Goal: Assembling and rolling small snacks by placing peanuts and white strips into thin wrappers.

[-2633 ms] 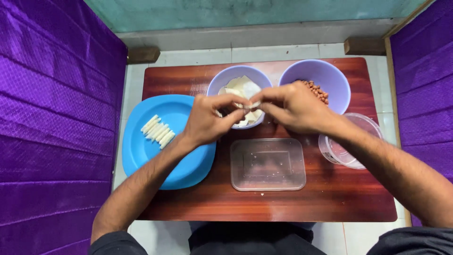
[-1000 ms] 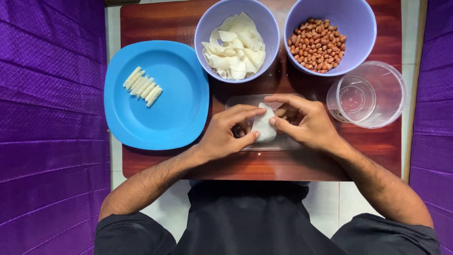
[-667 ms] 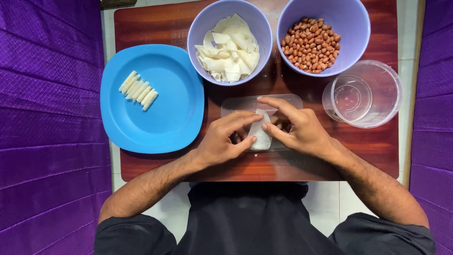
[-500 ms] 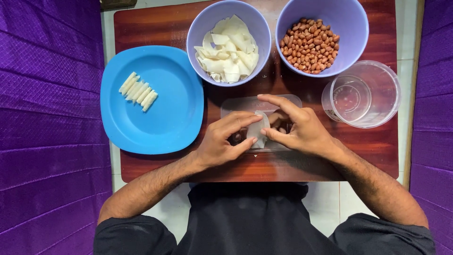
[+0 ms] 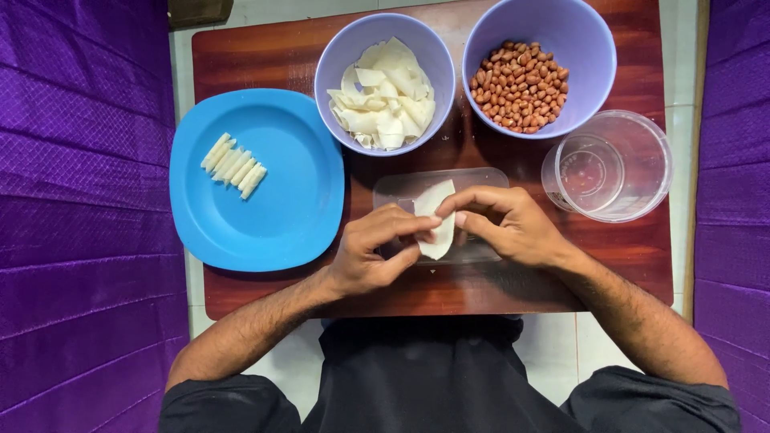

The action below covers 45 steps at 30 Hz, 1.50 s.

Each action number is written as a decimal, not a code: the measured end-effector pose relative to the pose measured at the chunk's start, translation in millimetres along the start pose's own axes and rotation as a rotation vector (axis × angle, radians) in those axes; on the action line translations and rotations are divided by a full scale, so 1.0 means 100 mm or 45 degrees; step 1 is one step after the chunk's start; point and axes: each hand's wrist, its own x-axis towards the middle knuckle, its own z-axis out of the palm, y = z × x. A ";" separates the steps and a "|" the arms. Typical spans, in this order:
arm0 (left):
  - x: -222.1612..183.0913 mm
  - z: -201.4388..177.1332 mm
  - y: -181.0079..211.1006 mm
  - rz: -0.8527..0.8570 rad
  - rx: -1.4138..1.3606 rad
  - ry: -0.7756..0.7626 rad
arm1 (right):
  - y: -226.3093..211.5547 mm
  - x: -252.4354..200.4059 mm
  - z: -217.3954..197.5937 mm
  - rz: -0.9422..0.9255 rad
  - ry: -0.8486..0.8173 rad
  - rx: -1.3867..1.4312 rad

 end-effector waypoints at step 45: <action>-0.13 -0.10 -0.16 -0.307 -0.258 0.294 | 0.06 0.02 -0.05 -0.584 0.326 -0.340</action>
